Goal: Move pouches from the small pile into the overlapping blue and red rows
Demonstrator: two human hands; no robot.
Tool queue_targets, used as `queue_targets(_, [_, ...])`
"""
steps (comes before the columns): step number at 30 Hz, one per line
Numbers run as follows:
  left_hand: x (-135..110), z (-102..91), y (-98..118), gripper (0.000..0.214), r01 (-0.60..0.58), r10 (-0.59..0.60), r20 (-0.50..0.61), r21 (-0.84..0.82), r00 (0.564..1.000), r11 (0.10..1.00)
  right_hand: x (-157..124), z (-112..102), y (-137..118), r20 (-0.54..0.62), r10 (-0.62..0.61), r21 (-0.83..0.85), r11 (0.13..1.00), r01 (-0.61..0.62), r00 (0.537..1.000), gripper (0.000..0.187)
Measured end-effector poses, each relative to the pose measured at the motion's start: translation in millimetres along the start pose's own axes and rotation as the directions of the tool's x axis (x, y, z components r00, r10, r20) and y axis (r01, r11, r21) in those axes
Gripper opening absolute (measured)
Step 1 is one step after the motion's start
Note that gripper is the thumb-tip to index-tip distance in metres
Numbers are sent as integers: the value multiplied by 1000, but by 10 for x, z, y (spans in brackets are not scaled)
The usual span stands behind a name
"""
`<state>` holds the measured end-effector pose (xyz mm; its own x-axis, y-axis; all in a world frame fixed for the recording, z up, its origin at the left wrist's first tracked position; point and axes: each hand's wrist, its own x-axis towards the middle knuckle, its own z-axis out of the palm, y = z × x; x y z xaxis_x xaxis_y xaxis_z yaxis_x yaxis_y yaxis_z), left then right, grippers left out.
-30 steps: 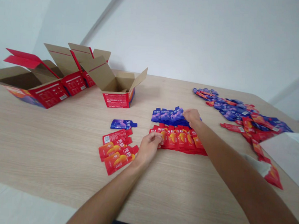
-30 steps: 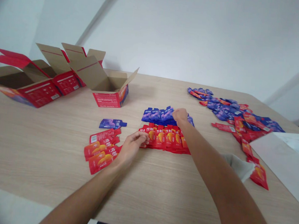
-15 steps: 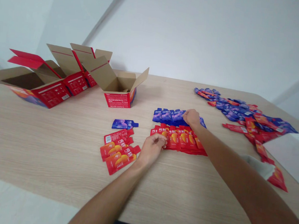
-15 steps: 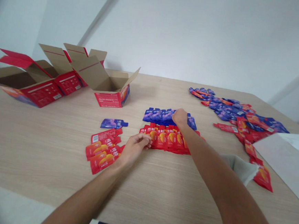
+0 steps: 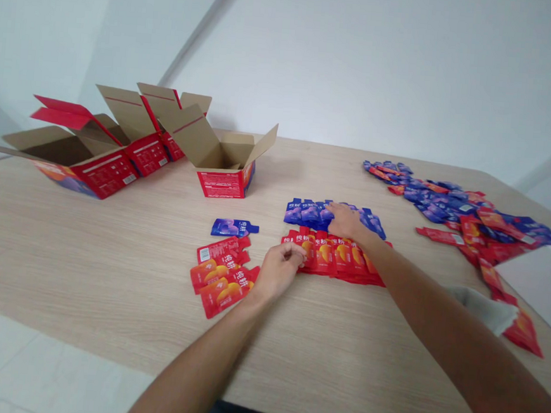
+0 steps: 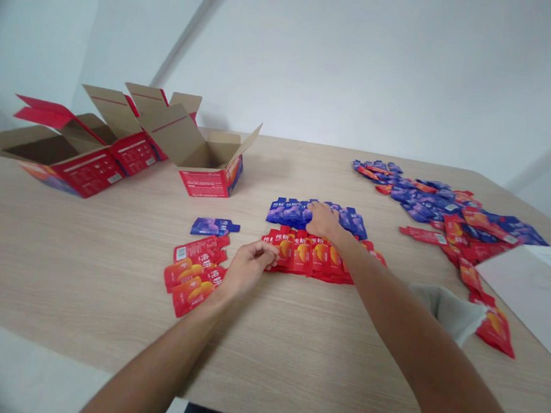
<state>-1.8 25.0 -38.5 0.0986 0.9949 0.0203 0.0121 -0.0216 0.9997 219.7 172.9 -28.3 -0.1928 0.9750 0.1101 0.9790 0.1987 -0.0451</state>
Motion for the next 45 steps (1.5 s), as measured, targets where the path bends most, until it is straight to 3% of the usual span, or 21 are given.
queue_targets(8, [-7, -22, 58, 14, -7, 7, 11, 81, 1000, 997, -90, 53, 64, 84, -66, -35, 997, 69, 994, 46])
queue_targets(15, [5, -14, 3, 17, -40, 40, 6, 130, 999, 991, -121, 27, 10, 70, -62, -62, 996, 66, 996, 38])
queue_targets(20, [0, -31, -5, 21, -88, 95, -9, 304, 995, 949, -142, -33, -70, 32, -53, -51, 997, 55, 998, 34])
queue_targets(24, [117, -173, 57, 27, -109, 128, 11, 601, 992, 792, -253, -89, -202, -29, -62, -4, 998, 62, 998, 30])
queue_targets(27, [318, -389, 93, 36, -73, 154, -18, 822, 988, 564, -445, -110, -396, -123, -106, 113, 986, 120, 987, 28])
queue_targets(29, [463, -563, 88, 40, 19, 109, -62, 933, 992, 360, -617, -107, -562, -171, -142, 207, 962, 176, 975, 29])
queue_targets(30, [527, -650, 76, 40, 49, 95, -84, 947, 992, 318, -708, -99, -649, -186, -170, 251, 944, 214, 968, 30])
queue_targets(36, [698, -1026, -63, 37, 161, 120, -180, 975, 976, 150, -1168, 25, -1082, -341, -195, 454, 822, 343, 919, 30])
queue_targets(40, [723, -1089, -127, 37, 186, 105, -195, 978, 975, 92, -1358, 83, -1188, -411, -173, 519, 763, 385, 895, 33])
queue_targets(45, [759, -1080, -92, 40, 212, 133, -213, 977, 968, 22, -1470, 155, -1142, -438, -115, 565, 736, 373, 892, 36])
